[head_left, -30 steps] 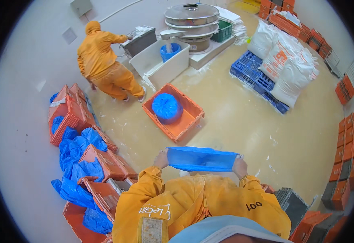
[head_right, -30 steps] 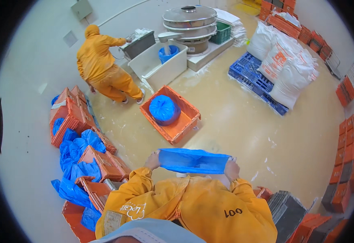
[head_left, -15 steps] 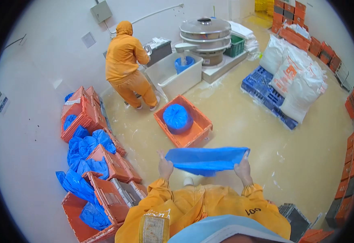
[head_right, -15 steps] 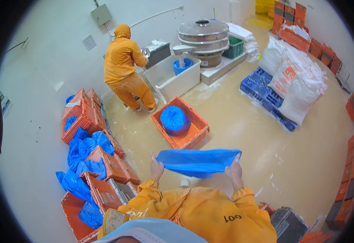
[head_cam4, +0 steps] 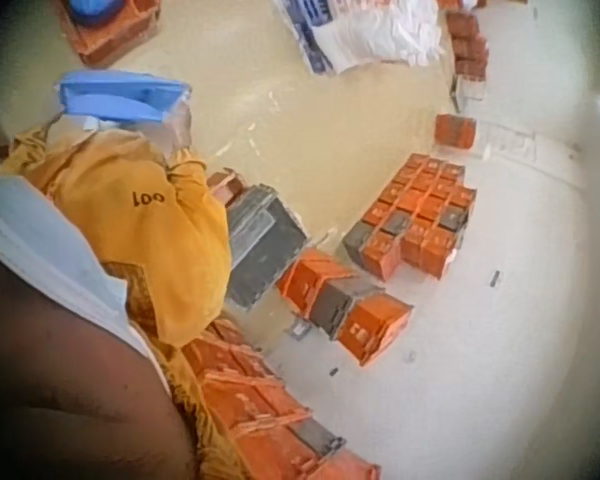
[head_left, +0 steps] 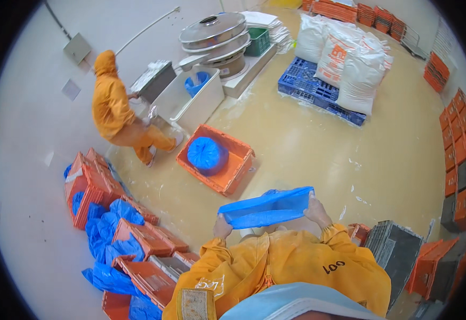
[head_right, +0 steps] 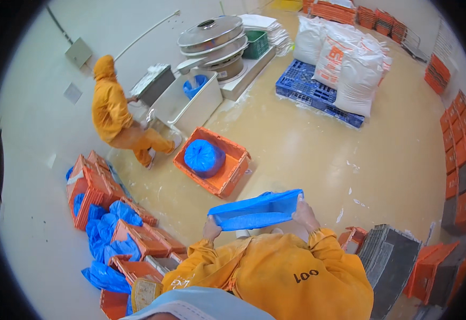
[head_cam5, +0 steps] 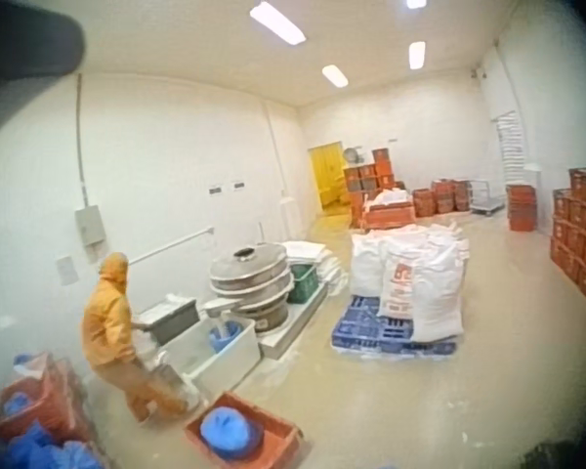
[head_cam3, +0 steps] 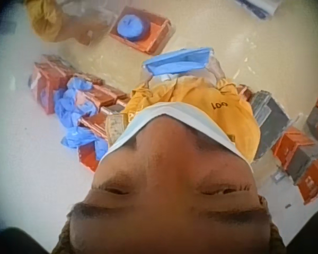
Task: The person moves orange and grey crates, handles blue plastic bags, and pours a white powder from a large sack into a metal mixing bowl. The person also stacks orange crates.
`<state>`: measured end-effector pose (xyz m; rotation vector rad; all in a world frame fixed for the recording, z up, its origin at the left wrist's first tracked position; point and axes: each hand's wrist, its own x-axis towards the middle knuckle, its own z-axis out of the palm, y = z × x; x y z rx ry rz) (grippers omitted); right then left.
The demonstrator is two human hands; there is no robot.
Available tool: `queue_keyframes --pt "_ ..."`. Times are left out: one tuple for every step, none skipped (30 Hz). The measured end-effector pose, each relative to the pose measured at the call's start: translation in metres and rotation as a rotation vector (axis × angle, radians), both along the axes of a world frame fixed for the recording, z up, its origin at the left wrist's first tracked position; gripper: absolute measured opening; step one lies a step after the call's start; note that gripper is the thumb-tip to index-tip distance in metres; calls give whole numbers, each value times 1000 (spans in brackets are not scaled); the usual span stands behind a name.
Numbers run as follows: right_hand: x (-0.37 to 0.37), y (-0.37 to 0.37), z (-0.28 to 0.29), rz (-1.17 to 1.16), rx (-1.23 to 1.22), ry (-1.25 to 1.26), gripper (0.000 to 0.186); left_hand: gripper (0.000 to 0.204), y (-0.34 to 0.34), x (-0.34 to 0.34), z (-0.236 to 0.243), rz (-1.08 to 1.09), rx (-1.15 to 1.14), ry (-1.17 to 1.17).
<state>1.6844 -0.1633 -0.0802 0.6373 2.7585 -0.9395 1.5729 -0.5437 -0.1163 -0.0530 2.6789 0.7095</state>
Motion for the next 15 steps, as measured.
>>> queue_keyframes --pt "1 -5 3 14 5 25 81 61 13 1 29 140 -9 36" --pt "-1 -16 20 13 -5 26 81 64 8 1 28 173 -60 174" --pt "0 -27 42 15 -12 25 81 66 2 4 22 207 -111 311" --pt "3 -30 55 12 -11 19 81 69 4 6 23 238 -154 441" --pt "3 -29 50 -24 -28 -35 81 66 7 3 24 184 -180 342" --pt "3 -28 41 -57 -44 -90 80 64 8 -4 27 134 -203 241" --pt "5 -28 34 -79 -58 -146 79 61 7 -5 29 94 -225 138" --pt "3 -29 32 -86 -7 -68 79 60 -1 -10 24 121 -109 192" --pt "4 -32 31 -90 41 13 79 58 -11 -17 13 150 5 249" --pt "0 -34 32 -95 85 93 78 57 -19 -21 7 176 118 309" --pt "-1 -34 41 -108 82 33 78 54 -17 -25 12 343 353 195" --pt "-3 -34 53 -120 79 -25 78 53 -16 -34 18 505 593 84" --pt "-3 -35 58 -135 77 -88 77 51 -15 -38 24 660 835 -32" --pt "-4 -36 55 -120 71 -82 78 54 -18 -37 23 550 629 84" --pt "-5 -36 48 -106 64 -76 78 57 -21 -37 21 438 416 191"
